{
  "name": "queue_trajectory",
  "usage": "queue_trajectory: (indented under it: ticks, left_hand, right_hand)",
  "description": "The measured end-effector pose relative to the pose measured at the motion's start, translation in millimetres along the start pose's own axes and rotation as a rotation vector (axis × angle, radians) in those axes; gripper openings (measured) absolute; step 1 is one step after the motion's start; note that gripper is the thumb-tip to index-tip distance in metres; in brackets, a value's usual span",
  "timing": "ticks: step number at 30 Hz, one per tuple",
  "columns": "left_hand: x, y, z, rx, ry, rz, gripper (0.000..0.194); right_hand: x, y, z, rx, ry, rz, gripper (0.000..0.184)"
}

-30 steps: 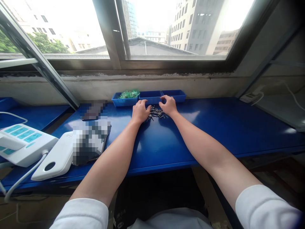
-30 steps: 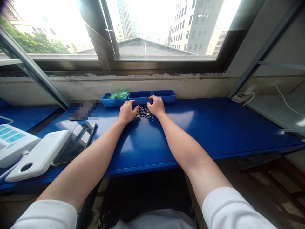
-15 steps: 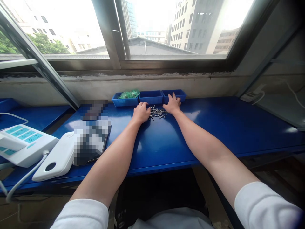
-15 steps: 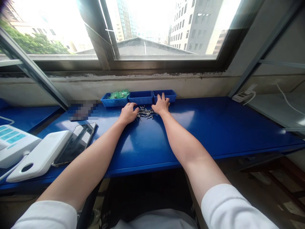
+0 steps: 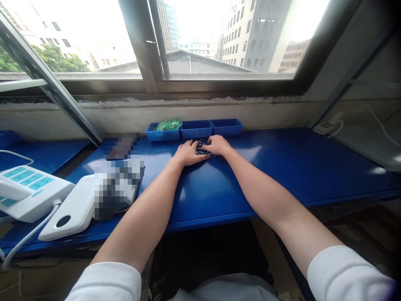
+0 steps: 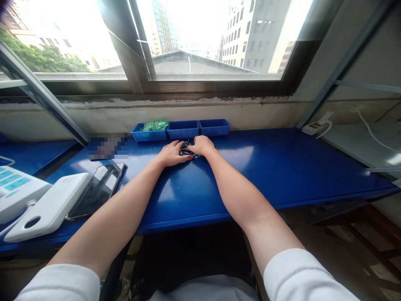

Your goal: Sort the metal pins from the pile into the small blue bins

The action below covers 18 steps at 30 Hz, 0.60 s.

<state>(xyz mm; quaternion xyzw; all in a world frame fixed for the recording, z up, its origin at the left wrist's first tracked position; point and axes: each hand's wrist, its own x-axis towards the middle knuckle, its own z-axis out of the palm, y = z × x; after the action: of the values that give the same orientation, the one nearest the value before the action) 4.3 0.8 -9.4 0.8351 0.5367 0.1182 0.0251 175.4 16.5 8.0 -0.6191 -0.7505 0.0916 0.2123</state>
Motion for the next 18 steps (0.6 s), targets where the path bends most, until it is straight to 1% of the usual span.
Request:
queue_trajectory:
  ticks: [2,6,11,18]
  left_hand:
    - [1,-1,0.9,0.009,-0.004,0.004,0.095]
    - [1,0,0.4,0.012,-0.007,0.006,0.095]
    - [0,1,-0.7,0.002,-0.013,-0.001,0.095]
    - [0,0,0.5,-0.032,0.024,0.000,0.091]
  right_hand:
    - [0,0,3,0.018,-0.014,-0.034,0.032]
    - [2,2,10,0.067,0.018,-0.076,0.021]
    - [6,7,14,0.135,0.037,-0.092,0.016]
    - [7,7,14,0.245,0.130,-0.202,0.014]
